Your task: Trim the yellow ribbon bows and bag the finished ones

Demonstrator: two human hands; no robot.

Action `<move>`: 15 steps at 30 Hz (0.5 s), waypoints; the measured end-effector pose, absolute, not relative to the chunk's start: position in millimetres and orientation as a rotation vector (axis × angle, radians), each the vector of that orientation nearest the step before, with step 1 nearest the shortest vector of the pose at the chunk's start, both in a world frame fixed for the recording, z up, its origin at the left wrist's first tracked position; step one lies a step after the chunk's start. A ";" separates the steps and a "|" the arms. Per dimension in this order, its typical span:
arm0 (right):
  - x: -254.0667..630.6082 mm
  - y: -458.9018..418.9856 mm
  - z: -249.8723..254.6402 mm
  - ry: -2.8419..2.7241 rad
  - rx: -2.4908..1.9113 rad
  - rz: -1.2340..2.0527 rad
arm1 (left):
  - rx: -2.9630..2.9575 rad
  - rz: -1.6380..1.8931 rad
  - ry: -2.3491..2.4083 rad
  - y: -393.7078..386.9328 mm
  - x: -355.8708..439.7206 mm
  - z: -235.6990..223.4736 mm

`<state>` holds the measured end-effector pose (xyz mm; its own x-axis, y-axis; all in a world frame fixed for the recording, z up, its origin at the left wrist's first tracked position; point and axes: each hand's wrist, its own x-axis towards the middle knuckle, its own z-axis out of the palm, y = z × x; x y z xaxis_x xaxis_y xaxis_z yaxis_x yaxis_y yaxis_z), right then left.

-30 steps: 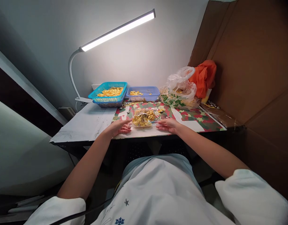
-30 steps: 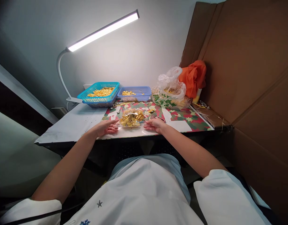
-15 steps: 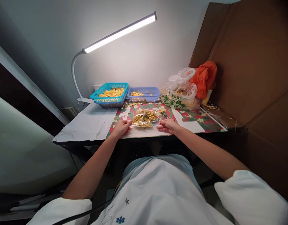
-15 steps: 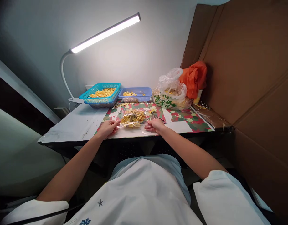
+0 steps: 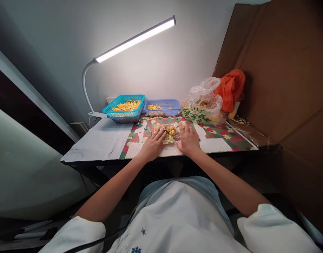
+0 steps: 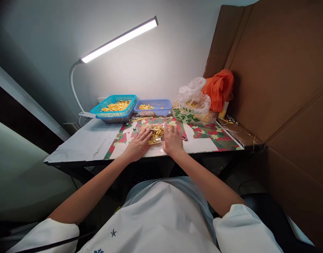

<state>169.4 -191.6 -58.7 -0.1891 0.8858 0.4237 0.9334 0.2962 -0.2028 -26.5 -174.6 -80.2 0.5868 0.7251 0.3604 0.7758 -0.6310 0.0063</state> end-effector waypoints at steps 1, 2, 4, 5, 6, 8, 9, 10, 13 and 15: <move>166.5 -188.0 -62.0 -2.226 -1.477 -0.221 | -2.649 -0.490 -1.263 -171.1 -27.2 -82.6; 163.3 -183.9 -66.0 -2.333 -1.337 -0.282 | -2.636 -0.488 -1.246 -167.9 -28.2 -84.1; 157.4 -174.8 -73.8 -2.444 -1.159 -0.364 | -2.613 -0.493 -1.190 -162.5 -30.4 -84.1; 155.7 -170.2 -76.5 -2.446 -1.131 -0.401 | -2.605 -0.500 -1.153 -159.8 -31.7 -82.4; 155.3 -165.7 -77.7 -2.432 -1.121 -0.435 | -2.599 -0.514 -1.113 -156.9 -33.2 -79.2; 158.7 -157.2 -73.7 -2.391 -1.116 -0.488 | -2.583 -0.571 -1.045 -149.8 -36.7 -68.5; 162.0 -152.7 -68.0 -2.372 -1.127 -0.500 | -2.572 -0.612 -1.031 -145.1 -38.5 -60.7; 165.8 -147.9 -60.0 -2.352 -1.156 -0.499 | -2.558 -0.658 -1.040 -139.7 -40.3 -51.4; 175.2 -129.3 -24.4 -2.279 -1.341 -0.432 | -2.493 -0.809 -1.247 -118.7 -44.8 -15.9; 177.9 -114.7 3.5 -2.243 -1.389 -0.379 | -2.556 -0.989 -1.365 -103.2 -47.5 10.9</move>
<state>177.9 -114.7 3.5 -0.3758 0.7633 0.5255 0.8935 0.4489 -0.0130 -47.5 -103.2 10.9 0.3951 0.7173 0.5739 0.7687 -0.6002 0.2210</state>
